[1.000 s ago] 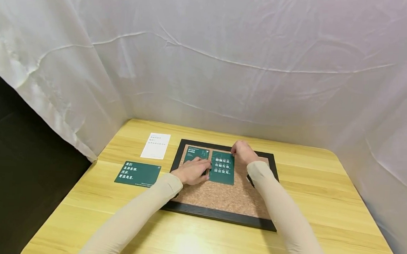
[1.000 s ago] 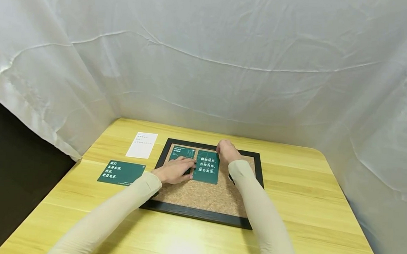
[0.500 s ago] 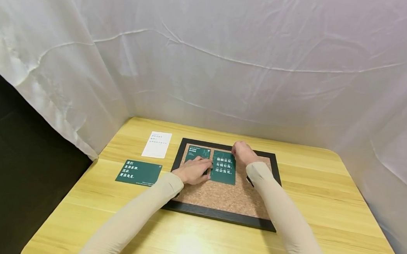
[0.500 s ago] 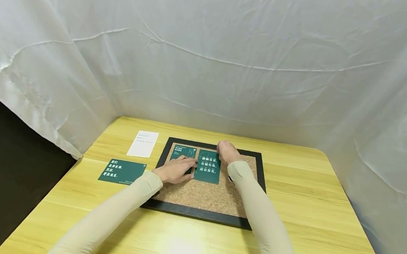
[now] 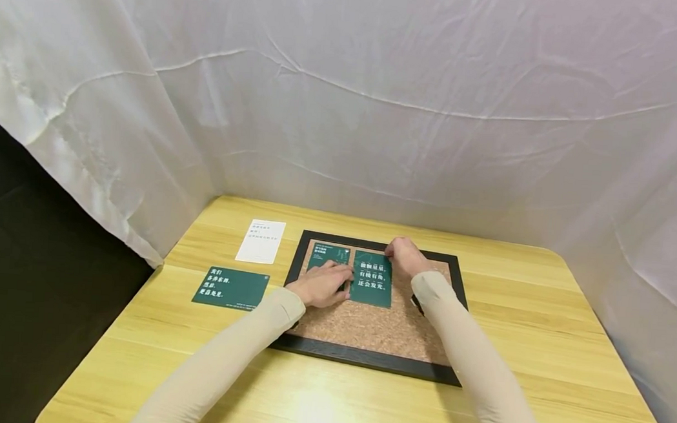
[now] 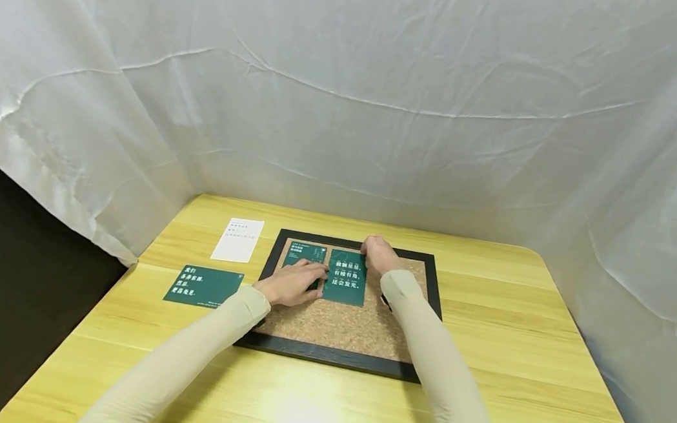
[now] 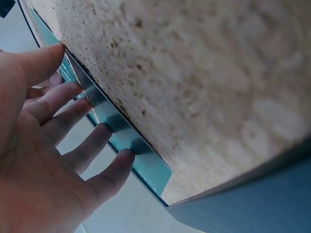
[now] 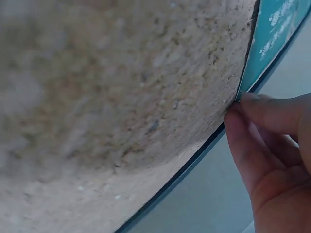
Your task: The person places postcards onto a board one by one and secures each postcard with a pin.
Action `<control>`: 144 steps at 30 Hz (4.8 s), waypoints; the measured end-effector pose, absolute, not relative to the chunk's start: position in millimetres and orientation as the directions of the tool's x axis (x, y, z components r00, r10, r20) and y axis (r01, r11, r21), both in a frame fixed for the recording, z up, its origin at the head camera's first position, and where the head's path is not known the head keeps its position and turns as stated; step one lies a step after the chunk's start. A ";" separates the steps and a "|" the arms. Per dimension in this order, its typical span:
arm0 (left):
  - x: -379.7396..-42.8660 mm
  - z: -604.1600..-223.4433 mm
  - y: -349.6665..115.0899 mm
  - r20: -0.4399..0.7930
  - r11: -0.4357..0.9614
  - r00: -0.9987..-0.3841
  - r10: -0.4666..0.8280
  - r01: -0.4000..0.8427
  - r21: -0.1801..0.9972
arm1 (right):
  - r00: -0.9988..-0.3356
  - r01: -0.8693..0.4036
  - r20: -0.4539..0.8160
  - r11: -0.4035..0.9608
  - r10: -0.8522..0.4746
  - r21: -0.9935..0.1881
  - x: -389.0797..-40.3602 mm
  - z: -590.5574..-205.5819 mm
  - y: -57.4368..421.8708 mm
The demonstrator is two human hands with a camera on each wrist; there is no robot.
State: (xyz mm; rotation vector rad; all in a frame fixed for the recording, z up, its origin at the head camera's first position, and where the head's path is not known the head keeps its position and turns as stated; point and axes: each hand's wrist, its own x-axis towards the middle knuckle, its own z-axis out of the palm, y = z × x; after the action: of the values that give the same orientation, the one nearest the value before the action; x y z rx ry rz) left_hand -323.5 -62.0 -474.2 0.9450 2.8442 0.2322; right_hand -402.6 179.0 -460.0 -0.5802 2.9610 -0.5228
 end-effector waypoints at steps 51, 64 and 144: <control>-325.3 -473.3 -64.2 -0.035 0.776 -0.787 0.616 0.598 0.201 | -0.870 -0.492 0.004 0.868 -0.493 -0.062 -386.0 -466.5 183.3; -324.5 -472.5 -65.5 -0.047 0.780 -0.788 0.614 0.597 0.189 | -0.850 -0.523 0.059 0.852 -0.523 0.024 -374.8 -468.6 181.1; -324.3 -468.0 -70.5 -0.060 0.787 -0.800 0.597 0.569 0.238 | -0.969 0.088 -0.226 0.710 -0.103 -0.698 -284.2 -463.3 320.0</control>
State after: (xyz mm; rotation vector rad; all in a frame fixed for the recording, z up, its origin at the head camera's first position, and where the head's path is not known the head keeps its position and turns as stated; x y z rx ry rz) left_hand -324.3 -70.5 -468.0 0.9319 2.8434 0.3157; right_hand -284.2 320.0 -463.3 -0.0121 2.6694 -1.1086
